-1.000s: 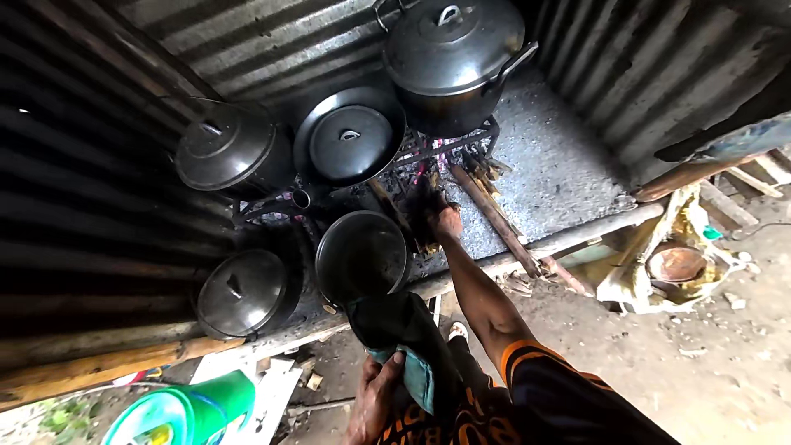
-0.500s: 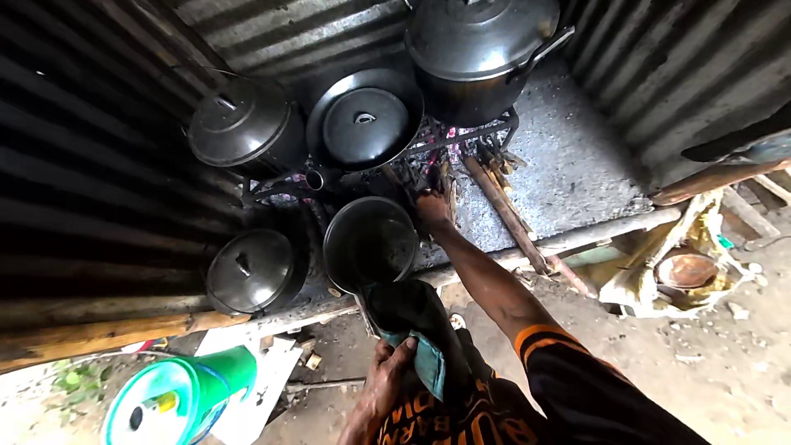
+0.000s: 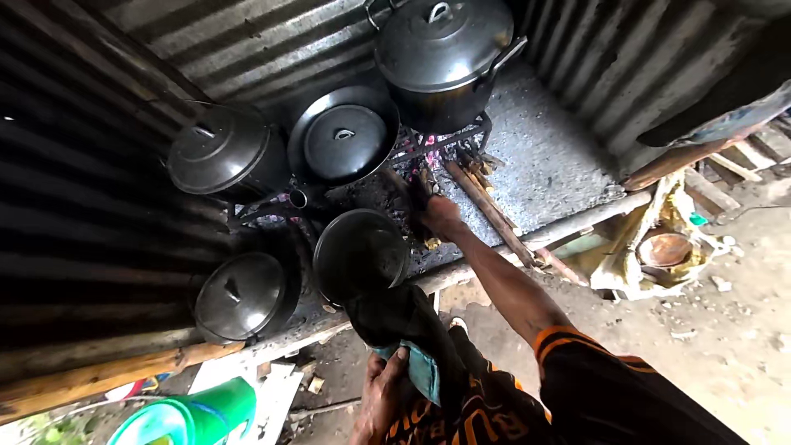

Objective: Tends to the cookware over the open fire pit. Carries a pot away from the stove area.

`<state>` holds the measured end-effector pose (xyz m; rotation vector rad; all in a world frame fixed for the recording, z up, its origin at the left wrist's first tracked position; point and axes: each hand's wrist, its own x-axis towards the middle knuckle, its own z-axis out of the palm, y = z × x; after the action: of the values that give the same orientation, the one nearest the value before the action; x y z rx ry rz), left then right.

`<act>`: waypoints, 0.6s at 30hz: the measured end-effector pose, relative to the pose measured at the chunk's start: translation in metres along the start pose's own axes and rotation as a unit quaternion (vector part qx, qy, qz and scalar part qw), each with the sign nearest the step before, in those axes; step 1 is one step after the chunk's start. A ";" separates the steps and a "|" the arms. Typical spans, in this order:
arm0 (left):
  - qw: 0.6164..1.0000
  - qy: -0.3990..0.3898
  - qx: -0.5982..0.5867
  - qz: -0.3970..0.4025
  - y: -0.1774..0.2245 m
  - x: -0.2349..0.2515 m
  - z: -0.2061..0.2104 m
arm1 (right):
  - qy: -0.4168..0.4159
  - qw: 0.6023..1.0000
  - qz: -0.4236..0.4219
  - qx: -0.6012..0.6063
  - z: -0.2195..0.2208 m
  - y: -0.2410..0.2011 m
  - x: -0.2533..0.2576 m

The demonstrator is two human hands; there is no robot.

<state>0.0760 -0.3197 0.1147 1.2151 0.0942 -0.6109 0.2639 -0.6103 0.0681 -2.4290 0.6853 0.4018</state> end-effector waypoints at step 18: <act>0.992 -0.096 0.058 -0.052 -0.005 0.025 0.039 | 0.136 0.987 0.041 0.069 -0.023 0.209 -0.112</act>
<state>0.0848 -0.3658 0.1157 1.2637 -0.0401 -0.8308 0.0584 -0.7276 0.0397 -2.3506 0.9003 0.0493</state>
